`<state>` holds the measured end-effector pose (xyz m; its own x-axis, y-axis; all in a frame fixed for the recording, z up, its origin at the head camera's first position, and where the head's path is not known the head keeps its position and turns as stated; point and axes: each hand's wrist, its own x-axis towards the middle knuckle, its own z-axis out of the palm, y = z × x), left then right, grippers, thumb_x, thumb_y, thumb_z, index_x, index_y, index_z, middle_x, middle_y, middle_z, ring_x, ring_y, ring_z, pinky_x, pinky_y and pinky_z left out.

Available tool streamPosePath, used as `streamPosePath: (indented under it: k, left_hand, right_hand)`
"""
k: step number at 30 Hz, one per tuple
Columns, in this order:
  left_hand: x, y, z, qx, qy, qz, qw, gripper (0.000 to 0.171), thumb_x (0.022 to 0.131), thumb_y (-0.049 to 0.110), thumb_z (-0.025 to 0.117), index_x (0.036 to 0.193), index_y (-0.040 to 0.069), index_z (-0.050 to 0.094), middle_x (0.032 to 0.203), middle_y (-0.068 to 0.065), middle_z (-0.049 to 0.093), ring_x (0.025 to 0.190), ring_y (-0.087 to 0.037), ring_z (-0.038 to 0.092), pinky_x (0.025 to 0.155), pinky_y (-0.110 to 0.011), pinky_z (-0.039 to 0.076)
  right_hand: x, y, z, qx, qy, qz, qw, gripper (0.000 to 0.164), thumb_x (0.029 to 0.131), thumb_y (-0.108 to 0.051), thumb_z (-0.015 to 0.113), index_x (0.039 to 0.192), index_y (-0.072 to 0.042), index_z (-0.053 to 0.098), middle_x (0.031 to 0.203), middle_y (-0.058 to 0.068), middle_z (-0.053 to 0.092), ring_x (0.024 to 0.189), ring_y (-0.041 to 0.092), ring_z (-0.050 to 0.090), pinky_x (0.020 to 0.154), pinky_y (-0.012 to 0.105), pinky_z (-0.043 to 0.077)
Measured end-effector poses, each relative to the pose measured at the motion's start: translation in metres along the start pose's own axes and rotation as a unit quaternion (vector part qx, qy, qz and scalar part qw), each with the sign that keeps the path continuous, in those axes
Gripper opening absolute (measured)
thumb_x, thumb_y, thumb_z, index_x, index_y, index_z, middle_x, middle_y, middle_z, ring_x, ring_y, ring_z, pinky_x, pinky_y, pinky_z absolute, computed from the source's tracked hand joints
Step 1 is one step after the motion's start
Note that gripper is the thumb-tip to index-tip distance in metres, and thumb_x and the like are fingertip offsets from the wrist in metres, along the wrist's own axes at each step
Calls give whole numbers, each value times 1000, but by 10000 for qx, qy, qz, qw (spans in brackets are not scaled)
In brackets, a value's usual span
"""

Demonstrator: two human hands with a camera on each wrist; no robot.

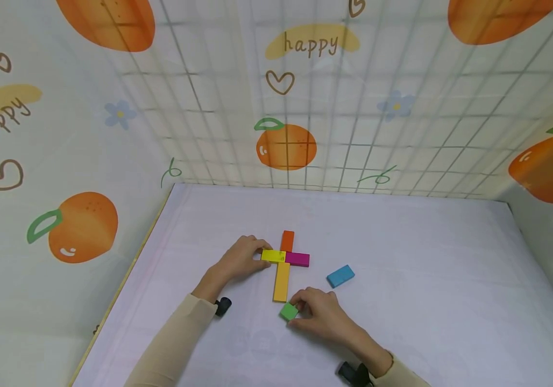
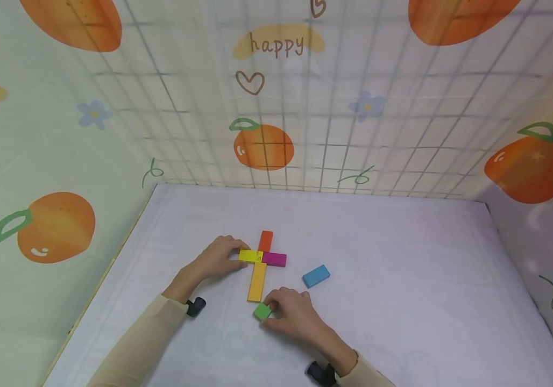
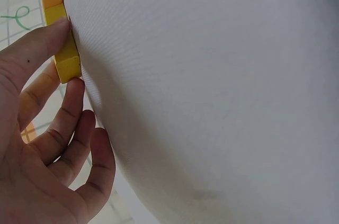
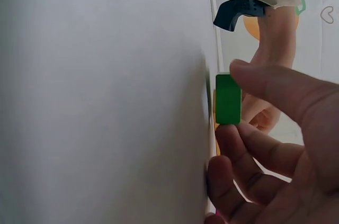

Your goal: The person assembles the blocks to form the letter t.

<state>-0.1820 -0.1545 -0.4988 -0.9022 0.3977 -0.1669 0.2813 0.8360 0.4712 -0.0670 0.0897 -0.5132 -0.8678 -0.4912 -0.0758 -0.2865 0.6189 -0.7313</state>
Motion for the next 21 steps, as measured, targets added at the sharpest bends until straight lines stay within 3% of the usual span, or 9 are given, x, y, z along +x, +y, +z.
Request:
streamPosePath:
  k: [21]
  left_hand:
    - [0,-3,2,48,27,39,10000,35,87,28,80,120,24,71,103,5,58,99,-16,50,88,-35,47]
  right_hand:
    - [5,-4,3,-325,6,123,9994,35,76,-34,88,102,-19,69,83,-15,57,80,4,53,73,38,31]
